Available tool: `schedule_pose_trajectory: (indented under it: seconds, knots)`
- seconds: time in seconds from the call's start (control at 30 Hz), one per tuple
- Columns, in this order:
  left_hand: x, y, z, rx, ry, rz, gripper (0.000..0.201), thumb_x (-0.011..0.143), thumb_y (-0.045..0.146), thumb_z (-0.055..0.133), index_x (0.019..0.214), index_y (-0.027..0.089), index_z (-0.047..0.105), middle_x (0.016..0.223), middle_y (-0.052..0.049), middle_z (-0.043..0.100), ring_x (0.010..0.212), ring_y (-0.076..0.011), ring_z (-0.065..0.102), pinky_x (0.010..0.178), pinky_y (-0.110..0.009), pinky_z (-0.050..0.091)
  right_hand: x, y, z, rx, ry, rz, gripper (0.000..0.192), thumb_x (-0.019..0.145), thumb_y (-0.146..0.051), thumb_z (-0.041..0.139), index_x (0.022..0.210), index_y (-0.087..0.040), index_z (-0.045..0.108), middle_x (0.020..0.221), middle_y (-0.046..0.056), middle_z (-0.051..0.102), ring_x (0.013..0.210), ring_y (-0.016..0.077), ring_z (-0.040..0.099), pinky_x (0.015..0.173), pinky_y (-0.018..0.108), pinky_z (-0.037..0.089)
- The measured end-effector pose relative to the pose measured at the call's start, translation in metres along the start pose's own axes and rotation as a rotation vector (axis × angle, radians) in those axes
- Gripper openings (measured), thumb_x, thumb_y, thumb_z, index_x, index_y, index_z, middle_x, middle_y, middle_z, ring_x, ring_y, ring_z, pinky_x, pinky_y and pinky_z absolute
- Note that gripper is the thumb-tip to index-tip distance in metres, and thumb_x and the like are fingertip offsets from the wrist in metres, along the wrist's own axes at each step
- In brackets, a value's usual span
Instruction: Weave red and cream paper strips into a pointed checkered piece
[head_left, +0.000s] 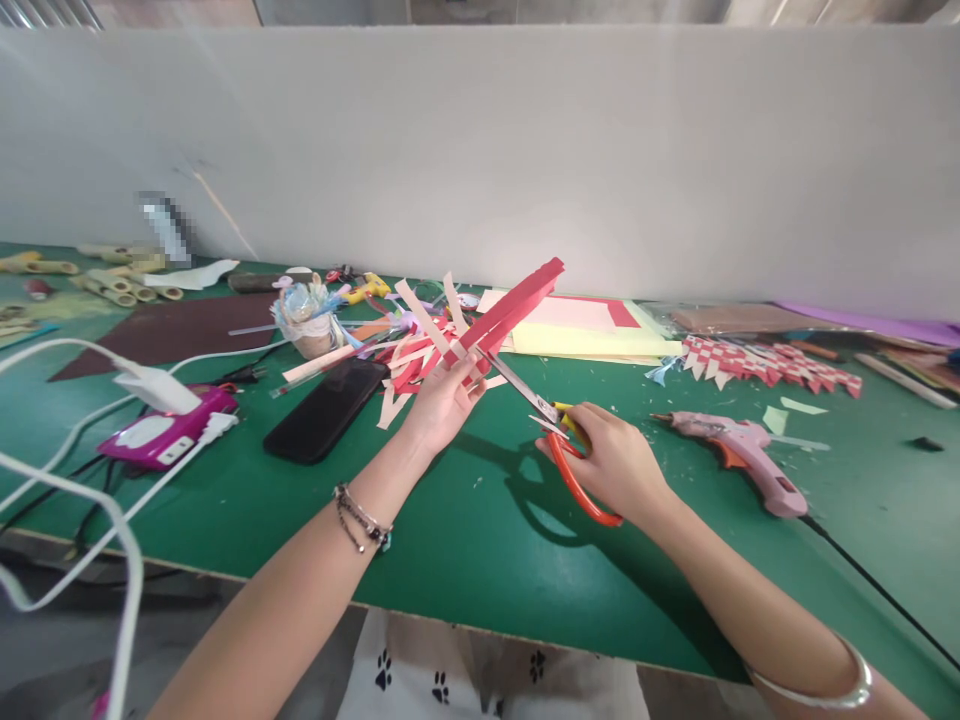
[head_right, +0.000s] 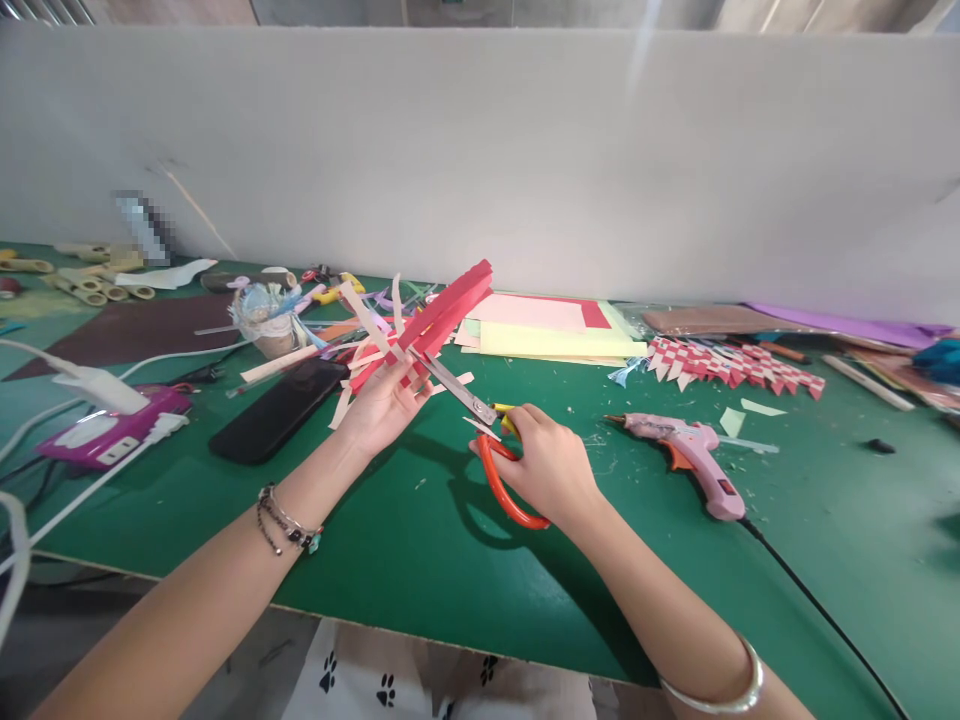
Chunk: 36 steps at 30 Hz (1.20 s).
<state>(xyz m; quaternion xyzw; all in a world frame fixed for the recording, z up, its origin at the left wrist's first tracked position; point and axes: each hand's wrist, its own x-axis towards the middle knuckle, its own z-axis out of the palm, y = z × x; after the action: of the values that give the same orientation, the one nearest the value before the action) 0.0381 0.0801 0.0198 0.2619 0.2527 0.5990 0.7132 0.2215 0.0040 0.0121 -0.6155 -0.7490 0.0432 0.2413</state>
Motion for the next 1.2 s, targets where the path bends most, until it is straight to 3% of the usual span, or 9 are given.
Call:
schedule_pose_trajectory:
  seconds: [0.4,0.57,1.2]
  knots:
    - [0.0022,-0.0031,-0.0028,0.032,-0.026,0.022,0.009,0.069,0.011,0.070,0.070,0.017,0.063,0.069,0.004,0.063,0.058,-0.0052,0.057,0.050,-0.015,0.041,-0.0001,0.0005,0.0006,-0.010,0.012,-0.014,0.038,0.078,-0.058,0.046,0.074,-0.020,0.053,0.070,0.003,0.057,0.053,0.0140,0.048,0.046,0.023,0.026]
    - [0.0028,-0.0043,-0.0035,0.029,0.007,0.019,0.009,0.070,0.011,0.069,0.070,0.017,0.063,0.069,0.004,0.064,0.059,-0.0050,0.057,0.050,-0.015,0.040,-0.0002,0.0012,0.0005,-0.010,0.005,-0.026,0.041,0.078,-0.059,0.045,0.064,-0.021,0.046,0.062,0.002,0.053,0.050,0.0128,0.043,0.047,0.023,0.024]
    - [0.0016,-0.0046,-0.0007,-0.039,-0.018,-0.031,0.012,0.067,0.011,0.073,0.072,0.017,0.063,0.065,0.004,0.063,0.055,-0.0041,0.058,0.048,-0.014,0.043,0.0001,0.0028,0.0024,0.061,-0.045,-0.029,0.043,0.077,-0.057,0.048,0.060,-0.021,0.032,0.058,-0.002,0.045,0.049,0.0104,0.032,0.048,0.022,0.024]
